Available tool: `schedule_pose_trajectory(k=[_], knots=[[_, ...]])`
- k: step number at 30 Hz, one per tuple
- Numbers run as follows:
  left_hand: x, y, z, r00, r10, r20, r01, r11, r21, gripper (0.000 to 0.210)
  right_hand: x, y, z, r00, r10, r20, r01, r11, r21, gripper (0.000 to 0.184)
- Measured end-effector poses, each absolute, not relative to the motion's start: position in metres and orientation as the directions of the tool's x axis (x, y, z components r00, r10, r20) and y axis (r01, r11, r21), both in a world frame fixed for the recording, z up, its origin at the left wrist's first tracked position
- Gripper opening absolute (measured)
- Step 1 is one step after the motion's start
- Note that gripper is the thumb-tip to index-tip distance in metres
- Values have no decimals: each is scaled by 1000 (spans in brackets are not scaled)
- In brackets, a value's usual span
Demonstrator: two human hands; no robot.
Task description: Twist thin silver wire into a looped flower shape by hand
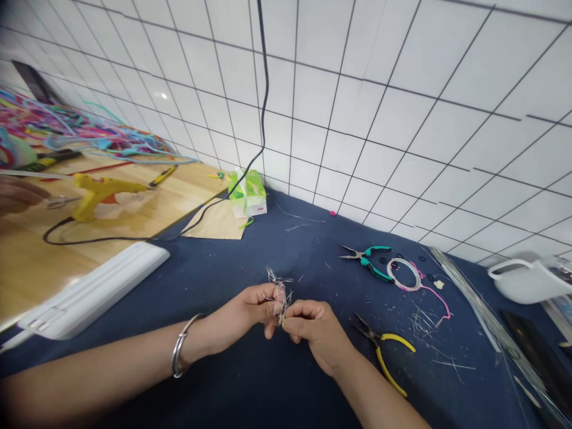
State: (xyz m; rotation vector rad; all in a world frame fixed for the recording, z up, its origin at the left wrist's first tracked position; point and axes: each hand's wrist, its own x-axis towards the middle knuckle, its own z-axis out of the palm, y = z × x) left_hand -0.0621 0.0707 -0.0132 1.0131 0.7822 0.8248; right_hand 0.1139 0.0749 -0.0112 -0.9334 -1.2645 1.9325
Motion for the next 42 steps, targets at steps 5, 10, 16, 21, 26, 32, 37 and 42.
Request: schedule_pose_trajectory(k=[5, 10, 16, 21, 26, 32, 37, 42], knots=[[-62, 71, -13, 455, 882, -123, -131, 203, 970, 16, 111, 71, -11, -469, 855, -223, -148, -325, -934, 15], [-63, 74, -12, 415, 903, -112, -128, 180, 975, 20, 107, 69, -13, -419, 879, -226, -184, -327, -927, 29], [-62, 74, -13, 362, 921, -147, -206, 233, 951, 22, 110, 71, -10, -335, 937, -100, 173, -43, -984, 27], [-61, 73, -17, 359, 915, -182, -306, 300, 904, 22, 112, 71, -8, -346, 938, 27, 336, 151, -930, 26], [-60, 72, -17, 345, 914, -212, -386, 344, 856, 21, 110, 68, -11, -353, 917, 187, 377, 322, -868, 27], [-60, 75, -18, 255, 955, -154, -200, 208, 958, 21, 110, 66, -14, -321, 925, 204, 425, 333, -842, 27], [-60, 78, -20, 194, 976, -102, -19, 108, 994, 17, 108, 62, -18, -325, 927, 185, 447, 323, -834, 31], [-61, 78, -19, 194, 981, -29, 105, 9, 994, 11, 107, 58, -18, -339, 920, 197, 444, 341, -829, 33]])
